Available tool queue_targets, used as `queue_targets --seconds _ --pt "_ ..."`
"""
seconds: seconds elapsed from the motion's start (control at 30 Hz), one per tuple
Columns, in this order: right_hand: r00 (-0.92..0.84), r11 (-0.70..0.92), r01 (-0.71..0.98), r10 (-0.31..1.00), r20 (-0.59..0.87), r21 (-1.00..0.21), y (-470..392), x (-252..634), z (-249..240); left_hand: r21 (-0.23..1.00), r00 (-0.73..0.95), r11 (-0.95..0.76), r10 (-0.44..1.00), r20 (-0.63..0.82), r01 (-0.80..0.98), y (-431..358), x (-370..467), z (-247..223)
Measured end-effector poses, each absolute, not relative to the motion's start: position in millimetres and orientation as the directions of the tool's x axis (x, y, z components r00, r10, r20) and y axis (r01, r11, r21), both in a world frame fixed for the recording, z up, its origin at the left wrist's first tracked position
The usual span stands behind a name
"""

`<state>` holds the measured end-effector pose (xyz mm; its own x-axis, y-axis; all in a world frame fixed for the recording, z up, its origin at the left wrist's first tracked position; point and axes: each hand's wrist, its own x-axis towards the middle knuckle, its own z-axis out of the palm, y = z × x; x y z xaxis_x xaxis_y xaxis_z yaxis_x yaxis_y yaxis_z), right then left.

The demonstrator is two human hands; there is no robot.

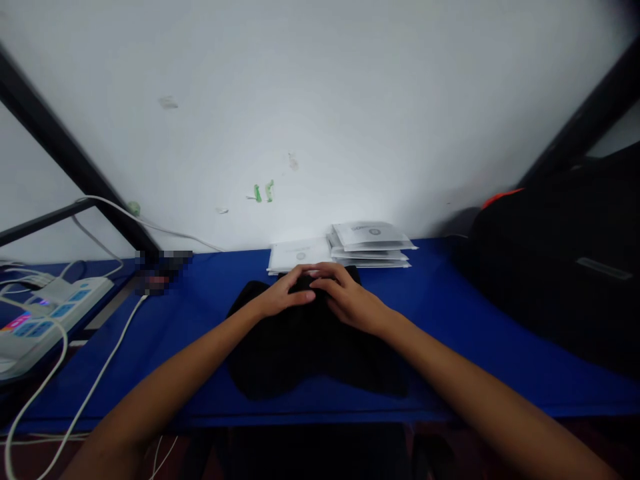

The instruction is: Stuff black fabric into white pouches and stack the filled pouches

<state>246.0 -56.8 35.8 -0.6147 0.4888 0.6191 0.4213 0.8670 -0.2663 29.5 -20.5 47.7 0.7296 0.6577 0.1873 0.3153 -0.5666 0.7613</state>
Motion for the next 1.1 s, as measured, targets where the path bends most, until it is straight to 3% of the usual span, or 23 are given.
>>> queue_targets --seconds 0.17,0.3,0.4,0.53,0.63,0.73,0.93,1.1 --pt "-0.585 0.844 0.422 0.533 0.611 -0.332 -53 249 34 0.647 0.651 -0.577 0.742 0.161 0.498 -37 19 52" --pt "-0.569 0.853 0.39 0.519 0.637 -0.346 -48 259 44 0.754 0.543 -0.466 0.821 0.174 0.464 -34 0 58" --pt "-0.631 0.851 0.36 0.524 0.572 -0.383 -45 268 55 0.796 0.459 -0.39 0.874 0.161 0.463 -30 -17 56" --pt "-0.696 0.804 0.395 0.578 0.426 -0.445 -38 274 58 0.607 0.42 -0.485 0.87 0.26 0.629 -34 -28 43" --pt "-0.73 0.785 0.433 0.593 0.339 -0.442 -33 275 51 0.44 0.54 -0.55 0.826 0.161 0.71 -38 -27 36" --pt "-0.741 0.752 0.504 0.629 0.234 -0.426 -29 276 43 0.383 0.586 -0.586 0.799 0.133 0.714 -35 -28 35" --pt "-0.724 0.737 0.551 0.655 0.214 -0.391 -26 282 44 0.502 0.456 -0.484 0.87 0.187 0.717 -26 -45 53" --pt "-0.708 0.723 0.554 0.67 0.223 -0.412 -21 299 53 0.768 0.422 -0.317 0.904 0.068 0.556 -32 -56 77"
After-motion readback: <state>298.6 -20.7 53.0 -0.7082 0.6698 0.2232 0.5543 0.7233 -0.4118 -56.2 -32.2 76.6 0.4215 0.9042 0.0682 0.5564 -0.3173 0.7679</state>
